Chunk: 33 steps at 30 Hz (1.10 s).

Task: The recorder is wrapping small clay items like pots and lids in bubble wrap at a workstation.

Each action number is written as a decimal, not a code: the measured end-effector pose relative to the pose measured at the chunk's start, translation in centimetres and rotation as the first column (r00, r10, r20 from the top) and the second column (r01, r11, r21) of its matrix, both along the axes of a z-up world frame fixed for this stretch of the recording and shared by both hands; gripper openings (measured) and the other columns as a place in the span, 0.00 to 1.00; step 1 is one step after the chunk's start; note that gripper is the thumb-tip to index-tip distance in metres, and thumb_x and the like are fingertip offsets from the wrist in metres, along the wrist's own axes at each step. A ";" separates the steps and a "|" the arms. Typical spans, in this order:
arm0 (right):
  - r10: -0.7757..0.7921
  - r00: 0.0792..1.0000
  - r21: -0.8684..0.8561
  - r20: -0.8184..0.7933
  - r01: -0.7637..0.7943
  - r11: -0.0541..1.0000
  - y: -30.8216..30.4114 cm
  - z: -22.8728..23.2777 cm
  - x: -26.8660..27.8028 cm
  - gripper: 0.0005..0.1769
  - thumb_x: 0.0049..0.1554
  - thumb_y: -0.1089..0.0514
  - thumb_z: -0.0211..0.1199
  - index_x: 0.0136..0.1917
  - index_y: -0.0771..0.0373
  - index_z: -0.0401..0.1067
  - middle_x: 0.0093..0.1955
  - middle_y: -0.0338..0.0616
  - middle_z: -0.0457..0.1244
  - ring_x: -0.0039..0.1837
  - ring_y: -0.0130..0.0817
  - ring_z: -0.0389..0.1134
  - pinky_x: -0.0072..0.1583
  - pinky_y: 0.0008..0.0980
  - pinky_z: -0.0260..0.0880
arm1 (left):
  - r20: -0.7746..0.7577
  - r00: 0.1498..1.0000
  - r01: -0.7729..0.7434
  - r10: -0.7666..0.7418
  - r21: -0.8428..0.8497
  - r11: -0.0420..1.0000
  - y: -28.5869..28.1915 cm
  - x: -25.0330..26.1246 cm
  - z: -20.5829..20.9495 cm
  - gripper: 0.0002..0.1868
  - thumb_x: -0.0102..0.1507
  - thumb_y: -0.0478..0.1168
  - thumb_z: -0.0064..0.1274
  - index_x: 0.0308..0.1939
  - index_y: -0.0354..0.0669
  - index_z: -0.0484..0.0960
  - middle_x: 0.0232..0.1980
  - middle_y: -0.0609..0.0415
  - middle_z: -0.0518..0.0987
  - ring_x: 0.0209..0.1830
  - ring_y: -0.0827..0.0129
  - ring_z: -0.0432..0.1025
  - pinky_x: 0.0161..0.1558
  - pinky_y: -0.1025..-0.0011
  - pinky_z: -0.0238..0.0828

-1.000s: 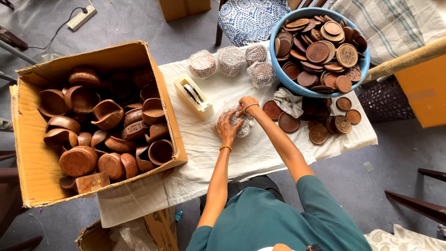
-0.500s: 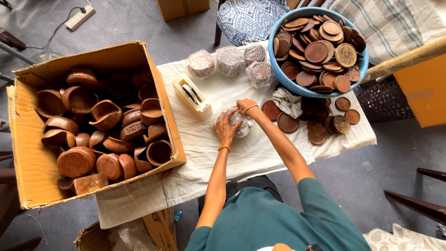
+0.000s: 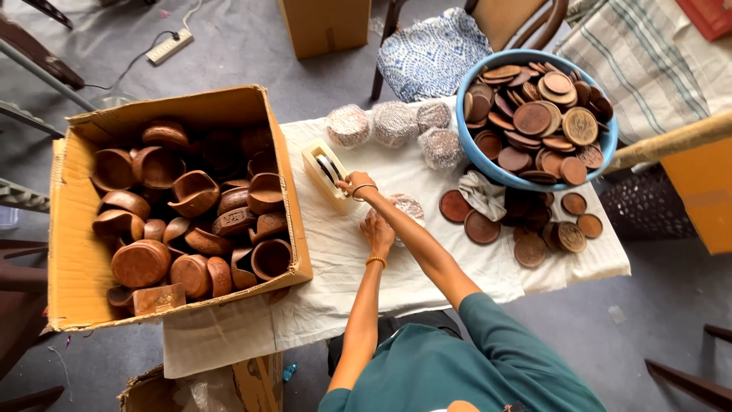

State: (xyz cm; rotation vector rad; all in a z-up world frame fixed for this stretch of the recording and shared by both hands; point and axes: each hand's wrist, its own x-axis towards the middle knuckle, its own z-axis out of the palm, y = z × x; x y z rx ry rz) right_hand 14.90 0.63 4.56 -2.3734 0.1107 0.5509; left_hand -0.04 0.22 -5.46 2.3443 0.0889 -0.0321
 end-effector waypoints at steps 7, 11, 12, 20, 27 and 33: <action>-0.091 0.907 0.188 0.411 0.013 0.982 -0.8 -1.3 -0.5 0.25 0.58 0.36 0.63 0.37 0.57 0.84 0.42 0.50 0.72 0.49 0.44 0.74 0.54 0.41 0.71 | -0.034 0.999 0.009 -0.010 -0.023 1.000 0.5 0.2 2.6 0.39 0.55 0.55 0.63 0.69 0.52 0.72 0.75 0.41 0.65 0.77 0.51 0.56 0.74 0.40 0.41; -0.048 0.868 0.139 0.494 -0.024 0.990 -2.1 -3.5 -2.3 0.24 0.56 0.36 0.63 0.39 0.57 0.83 0.42 0.53 0.71 0.50 0.47 0.73 0.54 0.43 0.71 | -0.040 0.999 0.016 -0.017 -0.013 1.000 0.4 -0.7 4.3 0.39 0.55 0.58 0.63 0.70 0.58 0.74 0.73 0.44 0.68 0.75 0.51 0.58 0.74 0.38 0.43; 0.013 0.888 0.022 0.459 -0.026 0.999 -2.4 -4.9 -2.4 0.25 0.56 0.36 0.64 0.40 0.58 0.83 0.43 0.56 0.70 0.49 0.50 0.72 0.54 0.44 0.71 | -0.062 0.998 0.024 -0.024 -0.004 1.000 0.7 -0.7 5.6 0.39 0.55 0.61 0.62 0.70 0.60 0.74 0.71 0.46 0.70 0.75 0.52 0.59 0.74 0.38 0.44; -0.007 0.986 0.150 0.167 -0.019 0.988 -4.5 -4.1 -5.8 0.22 0.56 0.36 0.62 0.39 0.55 0.83 0.42 0.45 0.73 0.48 0.45 0.75 0.55 0.42 0.71 | 0.112 0.993 0.030 -0.027 -0.026 0.999 0.7 -0.4 2.9 0.48 0.53 0.68 0.63 0.69 0.45 0.71 0.68 0.43 0.72 0.72 0.48 0.59 0.69 0.32 0.43; 0.049 0.994 -0.188 0.096 -0.030 0.982 -2.7 1.7 -5.0 0.17 0.54 0.38 0.65 0.41 0.50 0.83 0.41 0.42 0.72 0.49 0.43 0.74 0.52 0.45 0.71 | 0.039 0.999 0.029 -0.030 0.043 0.999 0.3 0.7 -0.8 0.44 0.57 0.68 0.57 0.68 0.44 0.71 0.69 0.47 0.72 0.74 0.50 0.60 0.74 0.35 0.45; 0.270 0.932 -0.409 0.241 -0.154 0.899 -7.3 -4.9 -3.6 0.12 0.55 0.45 0.70 0.43 0.55 0.82 0.46 0.46 0.71 0.51 0.45 0.72 0.51 0.45 0.72 | 0.100 0.994 0.049 -0.052 0.032 0.998 1.1 0.4 1.6 0.47 0.56 0.66 0.59 0.73 0.47 0.68 0.74 0.41 0.66 0.75 0.47 0.56 0.71 0.35 0.42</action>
